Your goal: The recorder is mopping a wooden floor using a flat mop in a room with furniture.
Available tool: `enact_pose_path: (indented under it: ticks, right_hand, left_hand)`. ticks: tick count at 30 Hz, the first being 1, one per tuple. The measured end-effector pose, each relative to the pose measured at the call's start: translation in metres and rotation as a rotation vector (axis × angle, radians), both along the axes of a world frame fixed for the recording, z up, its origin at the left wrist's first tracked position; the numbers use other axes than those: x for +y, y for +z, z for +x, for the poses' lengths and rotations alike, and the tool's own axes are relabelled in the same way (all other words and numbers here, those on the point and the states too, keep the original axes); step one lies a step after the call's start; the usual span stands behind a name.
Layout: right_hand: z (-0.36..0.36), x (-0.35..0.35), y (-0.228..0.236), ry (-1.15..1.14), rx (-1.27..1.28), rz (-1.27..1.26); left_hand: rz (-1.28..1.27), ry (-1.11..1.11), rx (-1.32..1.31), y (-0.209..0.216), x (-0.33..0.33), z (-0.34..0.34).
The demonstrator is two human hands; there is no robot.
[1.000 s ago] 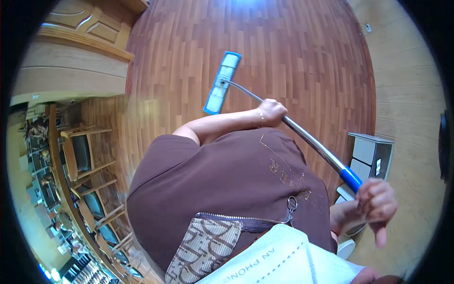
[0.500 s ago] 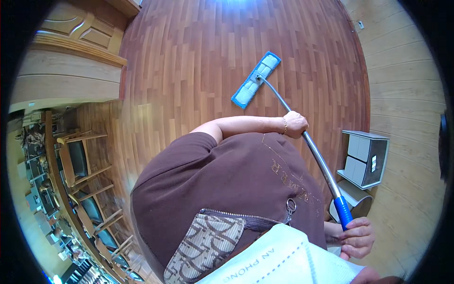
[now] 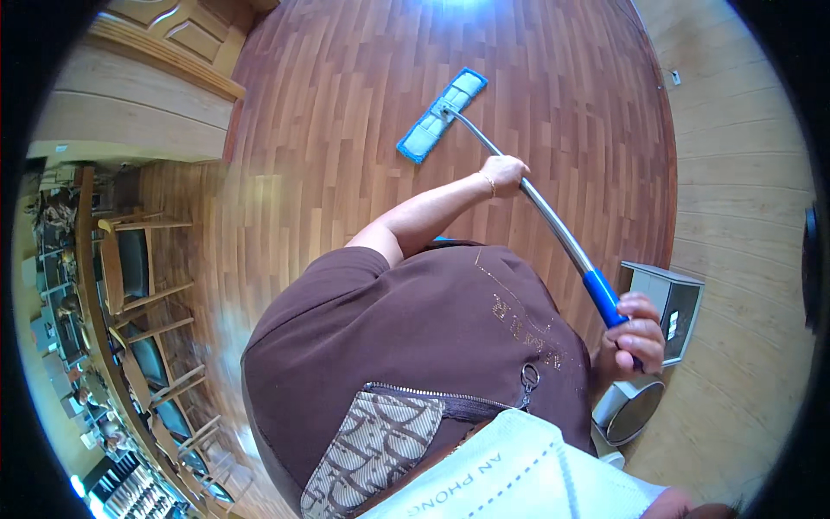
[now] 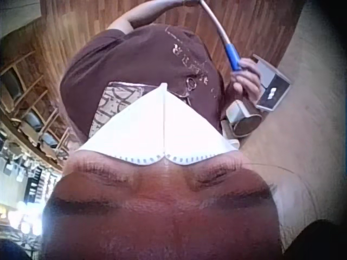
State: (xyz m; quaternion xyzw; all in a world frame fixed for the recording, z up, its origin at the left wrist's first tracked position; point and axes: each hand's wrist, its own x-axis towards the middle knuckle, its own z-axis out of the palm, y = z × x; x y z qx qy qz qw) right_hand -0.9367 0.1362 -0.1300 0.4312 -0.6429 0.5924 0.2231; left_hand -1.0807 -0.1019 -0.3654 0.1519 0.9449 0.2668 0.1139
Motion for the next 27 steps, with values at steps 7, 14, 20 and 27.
enact_pose_path:
  ticks: [7, 14, 20, 27]
  right_hand:
    - [-0.022, 0.019, -0.012, 0.144, -0.107, 0.101]
    - [-0.066, 0.04, -0.081, 0.171, -0.197, 0.184]
    - [-0.081, 0.174, -0.157, 0.193, -0.106, 0.412]
    - [-0.116, 0.212, -0.234, 0.302, -0.151, 0.519]
  left_hand:
    - [-0.117, 0.206, 0.018, -0.017, -0.002, -0.007]
    - [-0.203, 0.42, 0.044, -0.083, -0.018, -0.04]
    - [-0.204, 0.629, -0.039, -0.19, 0.079, -0.026]
    - [-0.049, 0.834, 0.026, -0.262, 0.091, -0.021]
